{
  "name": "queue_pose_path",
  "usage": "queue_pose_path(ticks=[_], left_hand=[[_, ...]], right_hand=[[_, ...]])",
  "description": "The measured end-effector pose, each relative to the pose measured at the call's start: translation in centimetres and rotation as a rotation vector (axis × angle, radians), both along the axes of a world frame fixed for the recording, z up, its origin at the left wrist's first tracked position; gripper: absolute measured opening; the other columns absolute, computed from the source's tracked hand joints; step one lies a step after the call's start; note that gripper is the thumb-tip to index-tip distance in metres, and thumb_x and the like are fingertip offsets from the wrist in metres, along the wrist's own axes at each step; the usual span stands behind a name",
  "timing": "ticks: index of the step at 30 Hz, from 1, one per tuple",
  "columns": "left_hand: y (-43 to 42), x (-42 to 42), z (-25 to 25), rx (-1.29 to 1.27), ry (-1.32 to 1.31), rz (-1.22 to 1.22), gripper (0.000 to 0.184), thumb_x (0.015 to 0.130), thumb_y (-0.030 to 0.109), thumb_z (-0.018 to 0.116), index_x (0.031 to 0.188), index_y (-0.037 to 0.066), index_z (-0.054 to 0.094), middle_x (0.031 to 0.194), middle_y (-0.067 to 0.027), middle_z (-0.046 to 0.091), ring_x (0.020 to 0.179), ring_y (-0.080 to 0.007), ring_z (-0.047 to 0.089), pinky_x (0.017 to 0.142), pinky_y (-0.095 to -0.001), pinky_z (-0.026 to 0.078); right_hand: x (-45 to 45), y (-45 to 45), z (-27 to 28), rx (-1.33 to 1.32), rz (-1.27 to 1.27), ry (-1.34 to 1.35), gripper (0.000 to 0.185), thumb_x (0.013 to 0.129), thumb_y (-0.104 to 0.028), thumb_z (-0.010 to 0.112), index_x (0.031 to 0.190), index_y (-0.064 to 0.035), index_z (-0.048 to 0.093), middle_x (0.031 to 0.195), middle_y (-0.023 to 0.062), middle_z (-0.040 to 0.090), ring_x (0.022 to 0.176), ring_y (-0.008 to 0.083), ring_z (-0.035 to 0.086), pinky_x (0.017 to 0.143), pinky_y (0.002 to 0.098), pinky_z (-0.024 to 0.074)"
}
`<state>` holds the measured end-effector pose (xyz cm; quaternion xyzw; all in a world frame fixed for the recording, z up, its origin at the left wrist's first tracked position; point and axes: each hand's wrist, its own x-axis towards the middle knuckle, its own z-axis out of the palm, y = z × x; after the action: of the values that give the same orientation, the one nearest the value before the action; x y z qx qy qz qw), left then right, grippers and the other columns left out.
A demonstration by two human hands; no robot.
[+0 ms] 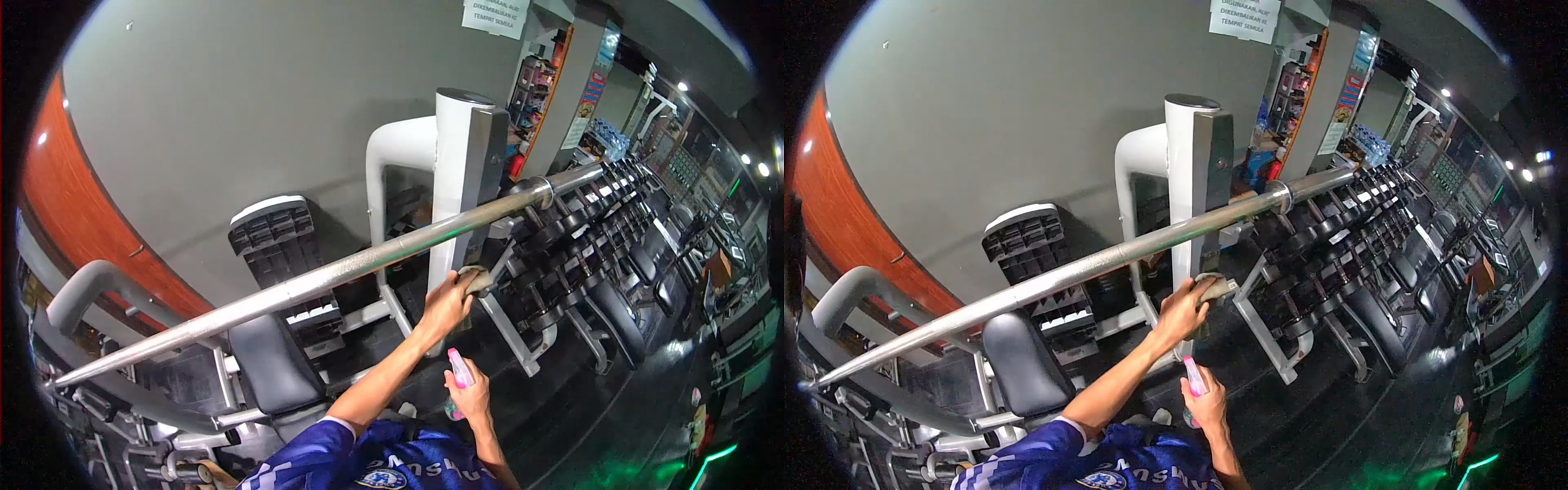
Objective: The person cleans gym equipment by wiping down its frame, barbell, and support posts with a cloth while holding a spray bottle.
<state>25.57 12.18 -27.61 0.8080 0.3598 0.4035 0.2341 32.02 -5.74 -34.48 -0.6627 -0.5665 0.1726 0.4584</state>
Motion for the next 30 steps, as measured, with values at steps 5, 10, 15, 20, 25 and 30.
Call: queue_pose_path(ticks=[5, 10, 15, 20, 25, 30], left_hand=[[0.2, -1.0, -0.6, -0.018, 0.123, -0.051, 0.045, 0.082, 0.016, 0.064, 0.126, 0.014, 0.055, 0.105, -0.0173, 0.059, 0.089, -0.0388, 0.064, 0.077, -0.0461, 0.055], [-0.7, -5.5, -9.0, -0.260, 0.200, -0.149, 0.038, 0.084, 0.022, 0.058, 0.120, 0.010, 0.060, 0.104, -0.0196, 0.066, 0.091, -0.0365, 0.066, 0.082, -0.0433, 0.054], [-11.2, -11.3, -16.1, -1.270, -0.658, 0.005, 0.041, 0.095, 0.028, 0.053, 0.129, 0.005, 0.053, 0.113, -0.0122, 0.064, 0.102, -0.0241, 0.062, 0.091, -0.0391, 0.050], [-19.4, -14.6, -19.7, -1.641, -1.363, -0.185, 0.044, 0.096, 0.046, 0.041, 0.116, 0.011, 0.059, 0.113, -0.0105, 0.065, 0.104, -0.0305, 0.062, 0.095, -0.0485, 0.048], [-22.5, -15.2, -21.3, -1.707, -1.584, -0.268, 0.050, 0.093, 0.046, 0.038, 0.118, 0.009, 0.060, 0.118, -0.0122, 0.065, 0.106, -0.0324, 0.062, 0.094, -0.0505, 0.047], [-24.0, -14.2, -19.0, -1.747, -1.509, -0.141, 0.047, 0.096, 0.041, 0.036, 0.121, 0.007, 0.058, 0.120, -0.0138, 0.063, 0.108, -0.0334, 0.061, 0.097, -0.0506, 0.046]], right_hand=[[-0.3, -1.2, 0.5, 0.012, -0.026, 0.027, 0.030, 0.084, -0.007, 0.069, 0.112, 0.0000, 0.061, 0.091, 0.0112, 0.069, 0.065, 0.0189, 0.070, 0.060, 0.0316, 0.0552], [-1.5, -3.9, 2.7, -0.013, 0.011, 0.165, 0.030, 0.086, -0.007, 0.068, 0.114, -0.0004, 0.061, 0.098, 0.0094, 0.070, 0.066, 0.0172, 0.070, 0.060, 0.0301, 0.0563], [-2.5, -7.3, 3.0, 0.037, 0.032, 0.040, 0.028, 0.087, -0.007, 0.067, 0.113, -0.0002, 0.061, 0.098, 0.0085, 0.071, 0.065, 0.0153, 0.069, 0.059, 0.0293, 0.0566], [-3.7, -10.8, 2.6, 0.010, 0.076, 0.111, 0.026, 0.086, -0.009, 0.069, 0.110, -0.0014, 0.062, 0.088, 0.0075, 0.070, 0.060, 0.0152, 0.067, 0.057, 0.0293, 0.0540], [-3.8, -13.8, 4.4, 0.034, 0.074, 0.037, 0.026, 0.084, -0.012, 0.071, 0.105, -0.0018, 0.062, 0.088, 0.0088, 0.066, 0.072, 0.0191, 0.065, 0.066, 0.0337, 0.0518], [-2.7, -15.6, 4.4, 0.040, 0.189, -0.125, 0.042, 0.081, -0.012, 0.072, 0.116, 0.0010, 0.053, 0.096, 0.0126, 0.060, 0.082, 0.0286, 0.060, 0.081, 0.0402, 0.0487]])
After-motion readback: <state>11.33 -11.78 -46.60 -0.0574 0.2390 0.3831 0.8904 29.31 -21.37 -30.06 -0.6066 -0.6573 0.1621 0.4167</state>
